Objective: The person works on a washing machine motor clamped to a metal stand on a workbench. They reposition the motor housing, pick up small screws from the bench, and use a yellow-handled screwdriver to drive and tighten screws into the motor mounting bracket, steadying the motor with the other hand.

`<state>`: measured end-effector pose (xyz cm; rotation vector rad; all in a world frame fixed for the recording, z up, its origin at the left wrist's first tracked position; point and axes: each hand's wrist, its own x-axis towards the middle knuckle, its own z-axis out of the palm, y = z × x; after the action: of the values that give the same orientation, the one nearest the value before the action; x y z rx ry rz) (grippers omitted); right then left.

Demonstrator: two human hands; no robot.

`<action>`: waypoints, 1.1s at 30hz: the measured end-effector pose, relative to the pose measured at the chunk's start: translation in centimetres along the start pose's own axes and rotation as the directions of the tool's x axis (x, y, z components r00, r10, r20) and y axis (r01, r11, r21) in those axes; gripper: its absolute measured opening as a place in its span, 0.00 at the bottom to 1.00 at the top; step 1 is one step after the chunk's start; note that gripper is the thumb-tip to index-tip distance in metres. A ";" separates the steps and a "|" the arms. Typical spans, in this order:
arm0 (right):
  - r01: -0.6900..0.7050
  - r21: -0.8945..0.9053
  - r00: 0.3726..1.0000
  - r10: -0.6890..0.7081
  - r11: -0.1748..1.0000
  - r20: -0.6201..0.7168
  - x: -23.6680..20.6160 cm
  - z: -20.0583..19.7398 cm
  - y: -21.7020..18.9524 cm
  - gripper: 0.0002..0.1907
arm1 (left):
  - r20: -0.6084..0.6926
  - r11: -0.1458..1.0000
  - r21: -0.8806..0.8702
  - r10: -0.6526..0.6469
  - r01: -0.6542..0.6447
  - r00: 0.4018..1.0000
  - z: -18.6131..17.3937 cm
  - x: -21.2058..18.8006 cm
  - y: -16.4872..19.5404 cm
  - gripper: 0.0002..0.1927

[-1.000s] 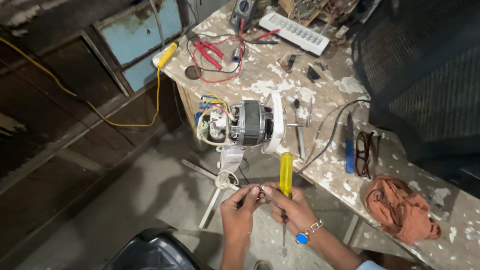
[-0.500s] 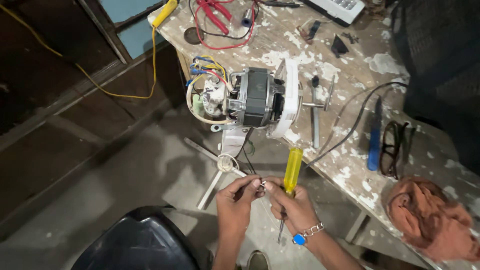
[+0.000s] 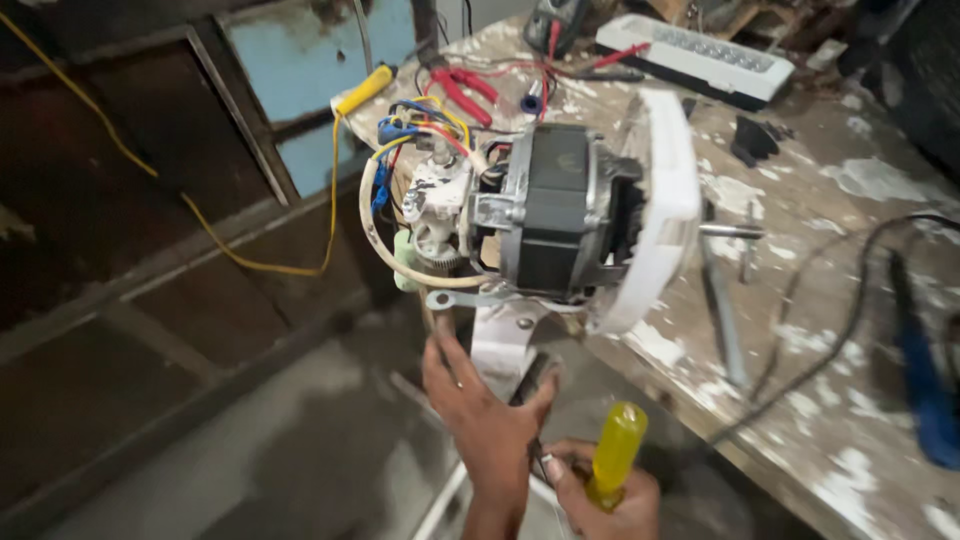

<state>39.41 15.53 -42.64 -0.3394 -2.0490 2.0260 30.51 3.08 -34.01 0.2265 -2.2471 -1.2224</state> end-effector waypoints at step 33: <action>0.650 -0.107 0.740 -0.659 0.752 -0.134 9.9 2.7 -6.1 0.11 | 0.338 0.717 -0.697 0.284 0.036 0.897 2.4 7.7 -7.9 0.30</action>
<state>29.17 16.18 -36.50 0.1959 -1.7712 1.4516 21.93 -2.73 -38.38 -0.5358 -1.8937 -2.0866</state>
